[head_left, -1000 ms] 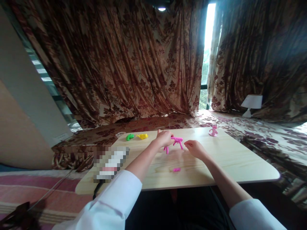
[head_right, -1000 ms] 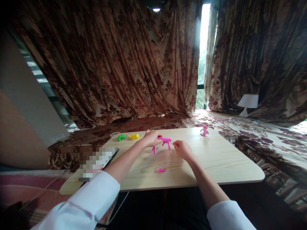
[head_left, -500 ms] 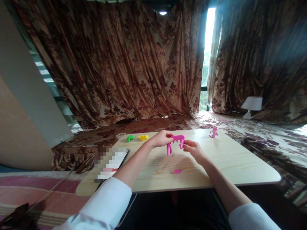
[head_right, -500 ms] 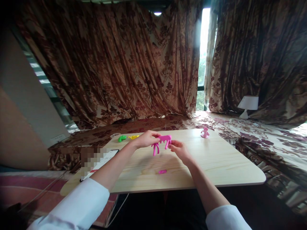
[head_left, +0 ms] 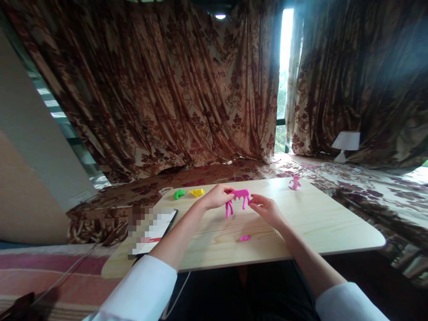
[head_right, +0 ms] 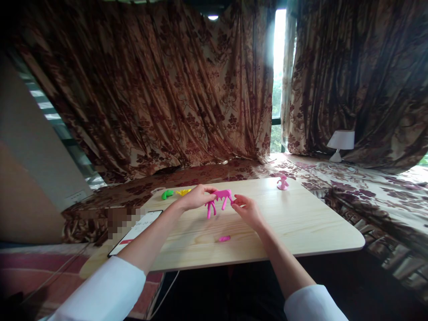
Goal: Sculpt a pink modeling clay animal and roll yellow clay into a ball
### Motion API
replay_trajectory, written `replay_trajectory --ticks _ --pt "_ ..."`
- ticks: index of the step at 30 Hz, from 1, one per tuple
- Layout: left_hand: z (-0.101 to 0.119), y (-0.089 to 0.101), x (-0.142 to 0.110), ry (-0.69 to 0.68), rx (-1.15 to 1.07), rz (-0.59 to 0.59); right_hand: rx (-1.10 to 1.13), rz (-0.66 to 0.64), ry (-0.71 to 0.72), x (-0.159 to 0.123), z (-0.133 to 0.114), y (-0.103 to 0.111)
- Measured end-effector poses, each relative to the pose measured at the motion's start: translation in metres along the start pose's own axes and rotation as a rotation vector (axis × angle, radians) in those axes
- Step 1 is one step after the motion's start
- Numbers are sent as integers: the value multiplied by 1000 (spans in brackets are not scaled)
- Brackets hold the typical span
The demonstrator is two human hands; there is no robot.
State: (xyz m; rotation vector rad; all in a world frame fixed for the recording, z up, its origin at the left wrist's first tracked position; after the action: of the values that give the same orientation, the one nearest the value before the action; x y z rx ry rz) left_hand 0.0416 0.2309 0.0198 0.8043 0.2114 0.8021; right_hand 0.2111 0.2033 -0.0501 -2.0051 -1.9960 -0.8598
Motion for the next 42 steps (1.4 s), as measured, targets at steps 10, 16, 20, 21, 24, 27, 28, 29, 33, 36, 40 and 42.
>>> replay_trajectory --ticks 10,16,20,21,24,27,28,29,33,36,40,42 --pt "-7 -4 0 24 -47 32 -153 -39 57 -2 4 -8" --pt "-5 -1 0 44 11 63 -288 -21 132 -6 -8 -1" --pt "-1 0 -3 43 113 112 -332 -25 136 -8 -11 1" --pt "0 1 -4 44 149 136 -336 -17 125 -8 -9 2" --pt "4 4 -8 53 274 228 -331 28 75 -7 -2 7" --pt "10 5 -10 61 396 317 -305 43 46 -8 0 9" --pt "12 5 -10 62 430 338 -293 31 44 -9 -1 9" --pt "14 5 -10 63 458 352 -282 14 43 -9 -3 7" --pt "20 0 -6 43 529 345 -251 -36 38 -10 -7 -1" --pt "23 -2 -5 21 552 316 -239 -19 25 -10 -5 -1" --pt "25 0 -6 10 564 280 -212 29 7 -11 -3 4" --pt "27 0 -6 5 565 266 -186 38 -4 -11 -5 5"
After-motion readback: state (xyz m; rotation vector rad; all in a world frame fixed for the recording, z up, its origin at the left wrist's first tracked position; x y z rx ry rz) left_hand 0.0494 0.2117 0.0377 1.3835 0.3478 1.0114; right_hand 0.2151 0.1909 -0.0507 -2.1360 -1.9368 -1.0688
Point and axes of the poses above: each hand's wrist, its own x-axis towards the middle knuckle, its own y-axis out of the back of the hand, z = x × y, the point moved 6 cm from there along x, towards the middle knuckle, and after that the axes turned 5 degrees about -z, right-handed, at the moved point
